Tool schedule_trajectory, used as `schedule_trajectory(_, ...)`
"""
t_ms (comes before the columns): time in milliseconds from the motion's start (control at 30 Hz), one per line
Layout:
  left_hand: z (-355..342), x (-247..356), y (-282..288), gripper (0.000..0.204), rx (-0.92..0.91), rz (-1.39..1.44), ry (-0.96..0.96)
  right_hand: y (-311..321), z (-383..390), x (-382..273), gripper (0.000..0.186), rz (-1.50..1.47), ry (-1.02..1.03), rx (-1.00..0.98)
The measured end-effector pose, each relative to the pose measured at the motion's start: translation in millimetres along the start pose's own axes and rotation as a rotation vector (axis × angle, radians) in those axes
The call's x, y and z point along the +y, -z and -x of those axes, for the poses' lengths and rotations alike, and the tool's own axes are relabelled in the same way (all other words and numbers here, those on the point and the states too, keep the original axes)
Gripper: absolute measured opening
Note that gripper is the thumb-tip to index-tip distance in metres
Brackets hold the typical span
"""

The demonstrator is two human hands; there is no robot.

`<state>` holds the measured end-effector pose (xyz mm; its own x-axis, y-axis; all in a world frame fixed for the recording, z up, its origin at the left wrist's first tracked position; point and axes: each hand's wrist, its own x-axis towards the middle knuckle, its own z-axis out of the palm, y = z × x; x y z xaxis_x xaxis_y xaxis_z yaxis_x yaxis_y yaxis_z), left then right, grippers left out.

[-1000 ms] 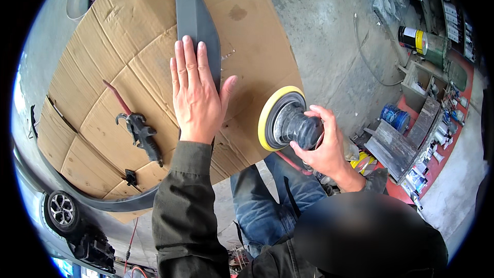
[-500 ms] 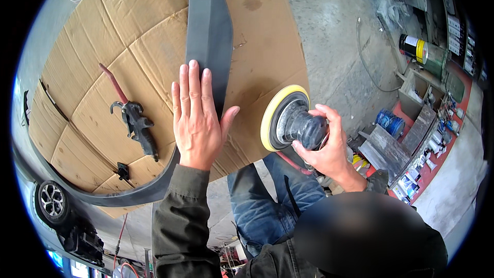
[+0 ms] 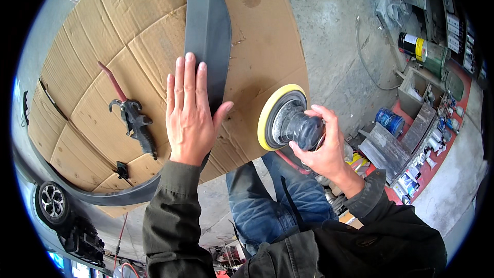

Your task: The person sands a curved car trim piece using an orbital sander, then uses a heat gun on the same piece. Later, the person puts on gloves and hand-sands a small rectangular part with sandpaper near a vehicle.

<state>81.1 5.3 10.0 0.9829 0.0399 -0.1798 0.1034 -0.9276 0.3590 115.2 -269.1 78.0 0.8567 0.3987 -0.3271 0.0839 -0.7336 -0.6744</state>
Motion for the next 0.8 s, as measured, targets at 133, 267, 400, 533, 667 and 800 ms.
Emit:
schedule_trajectory(133, 3, 4, 4, 0.085, -0.019, -0.01, -0.001, 1, 1, 0, 0.086, -0.002, -0.004, 0.005)
schedule_trajectory(267, -18, 4, 0, 0.084, 0.022, 0.009, -0.054, 3, 5, -2, 0.086, -0.008, -0.013, 0.019)
schedule_trajectory(400, -27, 1, -3, 0.081, 0.03, -0.005, -0.103, 2, 14, -5, 0.085, -0.004, -0.028, 0.064)
schedule_trajectory(533, 5, 4, 8, 0.088, -0.06, 0.023, -0.134, 0, 29, -10, 0.084, -0.055, -0.07, 0.11)
schedule_trajectory(667, 4, 1, 13, 0.089, -0.067, 0.005, -0.195, -5, 52, -17, 0.082, -0.079, -0.086, 0.196)
schedule_trajectory(800, -50, -6, 4, 0.079, 0.085, -0.061, -0.287, -9, 82, -27, 0.082, -0.07, -0.11, 0.256)
